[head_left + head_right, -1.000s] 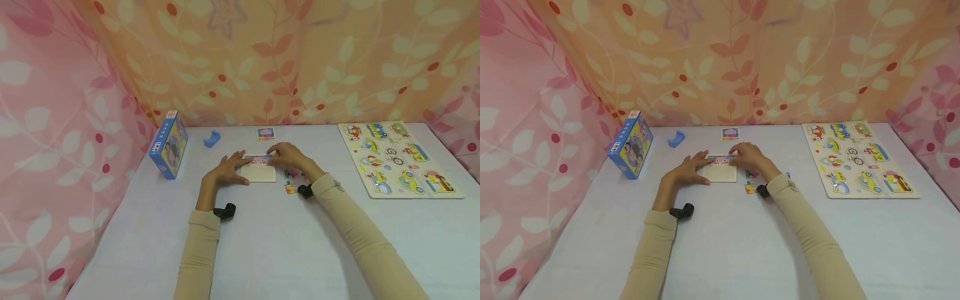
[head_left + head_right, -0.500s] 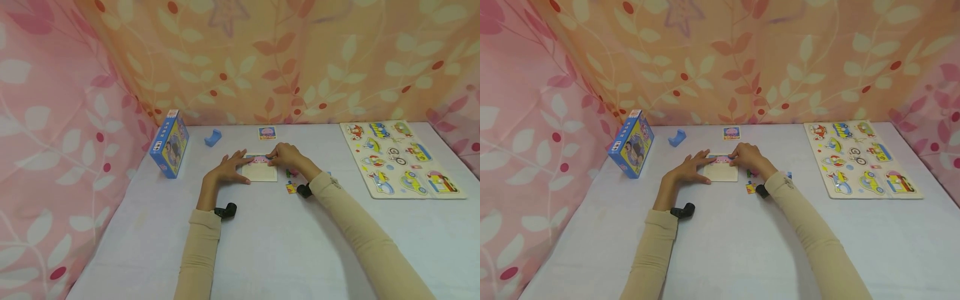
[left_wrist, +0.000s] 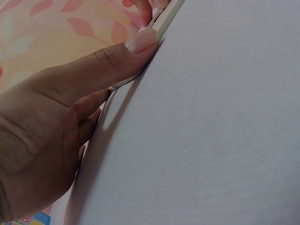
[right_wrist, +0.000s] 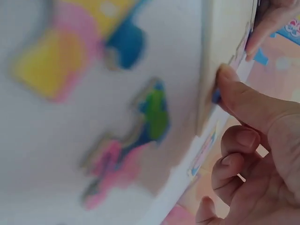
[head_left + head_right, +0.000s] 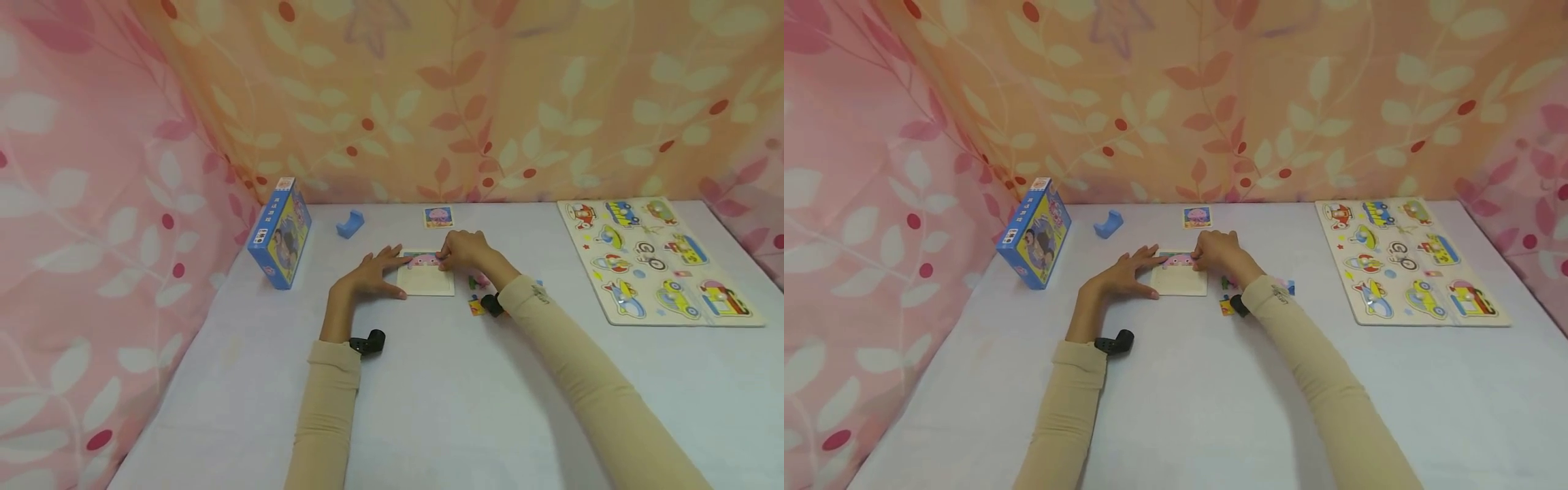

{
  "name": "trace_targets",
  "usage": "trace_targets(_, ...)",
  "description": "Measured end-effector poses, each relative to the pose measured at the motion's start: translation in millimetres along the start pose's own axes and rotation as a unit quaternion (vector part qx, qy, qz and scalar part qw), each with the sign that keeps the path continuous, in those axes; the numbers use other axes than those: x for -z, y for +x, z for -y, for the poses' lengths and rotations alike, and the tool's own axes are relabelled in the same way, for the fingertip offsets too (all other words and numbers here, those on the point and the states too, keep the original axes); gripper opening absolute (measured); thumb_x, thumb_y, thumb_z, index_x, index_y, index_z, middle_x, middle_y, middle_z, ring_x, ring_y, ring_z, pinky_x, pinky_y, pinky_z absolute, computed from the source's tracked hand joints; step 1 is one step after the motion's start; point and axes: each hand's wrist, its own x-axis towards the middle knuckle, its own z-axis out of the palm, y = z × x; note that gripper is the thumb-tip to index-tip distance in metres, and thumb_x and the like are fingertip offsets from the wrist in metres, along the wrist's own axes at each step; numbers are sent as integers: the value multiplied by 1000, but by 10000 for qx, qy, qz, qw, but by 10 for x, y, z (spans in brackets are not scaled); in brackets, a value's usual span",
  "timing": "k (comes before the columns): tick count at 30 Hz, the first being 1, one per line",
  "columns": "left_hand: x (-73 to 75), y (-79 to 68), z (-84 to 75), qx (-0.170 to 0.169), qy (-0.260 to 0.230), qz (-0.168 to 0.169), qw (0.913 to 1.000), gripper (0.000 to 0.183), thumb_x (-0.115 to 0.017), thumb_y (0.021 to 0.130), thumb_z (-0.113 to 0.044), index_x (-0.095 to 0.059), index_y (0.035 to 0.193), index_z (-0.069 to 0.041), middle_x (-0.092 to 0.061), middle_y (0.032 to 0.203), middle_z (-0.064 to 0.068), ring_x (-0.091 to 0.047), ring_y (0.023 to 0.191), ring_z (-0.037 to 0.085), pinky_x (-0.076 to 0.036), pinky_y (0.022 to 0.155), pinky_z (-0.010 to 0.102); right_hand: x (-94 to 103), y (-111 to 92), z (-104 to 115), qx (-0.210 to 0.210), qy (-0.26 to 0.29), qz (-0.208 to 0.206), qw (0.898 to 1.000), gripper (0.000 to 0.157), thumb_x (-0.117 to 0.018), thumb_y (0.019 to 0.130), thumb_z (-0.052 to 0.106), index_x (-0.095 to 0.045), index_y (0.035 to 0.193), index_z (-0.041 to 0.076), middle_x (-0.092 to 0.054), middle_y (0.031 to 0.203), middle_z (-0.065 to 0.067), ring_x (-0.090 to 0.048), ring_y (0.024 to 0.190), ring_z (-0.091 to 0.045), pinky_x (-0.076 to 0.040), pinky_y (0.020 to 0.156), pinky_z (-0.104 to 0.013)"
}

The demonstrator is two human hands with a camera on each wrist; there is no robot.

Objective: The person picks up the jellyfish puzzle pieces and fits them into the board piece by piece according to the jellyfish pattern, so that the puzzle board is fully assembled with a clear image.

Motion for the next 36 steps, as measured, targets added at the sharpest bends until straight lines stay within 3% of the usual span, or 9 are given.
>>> trace_targets(9,41,-52,21,71,-202,-241,9995,89,-79,66,-44,-34,142,-30,-13,155,-11,0,144,15,4,116,43,-1,64,171,-138,-245,-239,9993,23,-78,70,19,-72,92,13,-70,100,-4,-60,96,-26,-33,90,-50)
trace_targets(14,16,-94,90,138,-320,-195,9992,89,-79,65,-45,-35,142,-32,-12,154,-12,1,144,17,2,115,48,-116,23,67,-489,478,-198,9975,31,-76,74,28,-71,102,17,-65,115,-6,-57,103,-28,-31,95,-52)
trace_targets(18,-11,-109,136,165,-394,-218,9988,89,-80,65,-43,-36,141,-33,-14,154,-12,0,144,21,-2,114,53,-174,-14,-35,-426,1014,-238,9936,35,-75,75,32,-69,106,19,-62,119,-10,-55,85,-21,-38,87,-45)
trace_targets(22,-30,-101,148,-27,-355,-146,9993,87,-78,68,-44,-35,142,-31,-15,154,-12,0,144,19,-3,115,50,-139,-79,-150,-135,1402,-312,9895,40,-74,76,31,-67,112,15,-67,88,-12,-40,63,-15,-35,62,-30)
trace_targets(25,-27,-96,137,-145,-336,-171,9992,86,-78,69,-43,-35,142,-28,-16,154,-11,-1,144,15,-2,116,46,-53,-185,-276,33,1507,-390,9878,41,-72,79,27,-65,116,10,-52,67,-6,-34,59,-14,-29,55,-27)
trace_targets(31,-6,-105,106,-152,-462,-352,9982,85,-80,67,-39,-39,141,-25,-20,153,-10,-4,144,17,-7,115,49,40,-476,-559,342,1197,-192,9920,33,-70,80,20,-68,109,6,-39,60,2,-35,57,-12,-28,54,-25)
trace_targets(36,-3,-89,76,-124,-489,-347,9981,85,-80,66,-41,-40,140,-24,-20,153,-11,-5,144,19,-11,114,52,8,-670,-679,504,1215,-168,9912,28,-67,82,19,-69,107,6,-31,50,5,-29,46,-9,-26,44,-22)
